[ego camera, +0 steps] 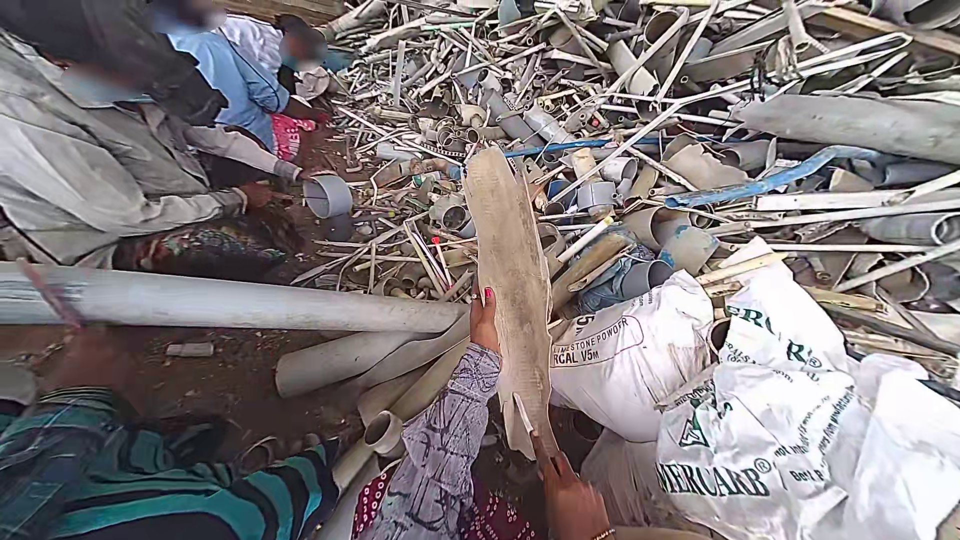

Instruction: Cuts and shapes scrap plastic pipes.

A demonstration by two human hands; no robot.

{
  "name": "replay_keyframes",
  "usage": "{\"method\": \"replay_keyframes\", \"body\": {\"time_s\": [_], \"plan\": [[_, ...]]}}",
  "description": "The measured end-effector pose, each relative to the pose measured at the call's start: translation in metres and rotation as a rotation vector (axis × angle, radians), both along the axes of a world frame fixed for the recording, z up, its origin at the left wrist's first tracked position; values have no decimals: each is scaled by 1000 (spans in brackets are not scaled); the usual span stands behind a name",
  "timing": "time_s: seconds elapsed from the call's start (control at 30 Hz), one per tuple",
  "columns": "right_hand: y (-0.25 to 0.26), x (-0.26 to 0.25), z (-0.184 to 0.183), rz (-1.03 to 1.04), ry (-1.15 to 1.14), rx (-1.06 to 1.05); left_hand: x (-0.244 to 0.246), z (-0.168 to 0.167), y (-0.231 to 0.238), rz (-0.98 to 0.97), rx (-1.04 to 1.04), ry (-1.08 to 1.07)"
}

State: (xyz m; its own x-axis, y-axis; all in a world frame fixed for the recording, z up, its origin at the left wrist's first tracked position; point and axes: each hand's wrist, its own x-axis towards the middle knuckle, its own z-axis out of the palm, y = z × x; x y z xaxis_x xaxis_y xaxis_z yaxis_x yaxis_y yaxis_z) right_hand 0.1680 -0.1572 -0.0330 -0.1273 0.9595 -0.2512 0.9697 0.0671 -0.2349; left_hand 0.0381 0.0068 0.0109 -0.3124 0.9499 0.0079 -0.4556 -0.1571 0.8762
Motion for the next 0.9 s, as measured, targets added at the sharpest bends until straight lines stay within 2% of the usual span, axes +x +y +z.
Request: {"method": "replay_keyframes", "body": {"time_s": [0.07,0.17,0.2,0.3,0.4,0.47,0.57,0.63,0.77,0.9], "plan": [[-8,3,-4,-16,16,-83,-4,5,0,-9,29,34],[24,-4,13,15,-79,-181,4,5,-10,-53,149,155],[35,-6,16,31,-85,-156,6,3,-12,-63,212,208],[46,-8,8,47,39,181,5,5,-18,-102,326,352],[40,0,-15,50,132,541,6,5,-23,-95,241,428],[41,7,-31,-6,177,725,10,8,-24,-93,165,345],[41,3,-22,-134,293,609,22,11,-19,-100,-10,91],[39,-5,-16,-122,324,567,27,11,-19,-98,-130,-59],[54,9,-4,-194,269,602,25,11,-14,-44,-152,-244],[50,10,9,32,271,616,22,9,-12,-26,-80,-426]]}}
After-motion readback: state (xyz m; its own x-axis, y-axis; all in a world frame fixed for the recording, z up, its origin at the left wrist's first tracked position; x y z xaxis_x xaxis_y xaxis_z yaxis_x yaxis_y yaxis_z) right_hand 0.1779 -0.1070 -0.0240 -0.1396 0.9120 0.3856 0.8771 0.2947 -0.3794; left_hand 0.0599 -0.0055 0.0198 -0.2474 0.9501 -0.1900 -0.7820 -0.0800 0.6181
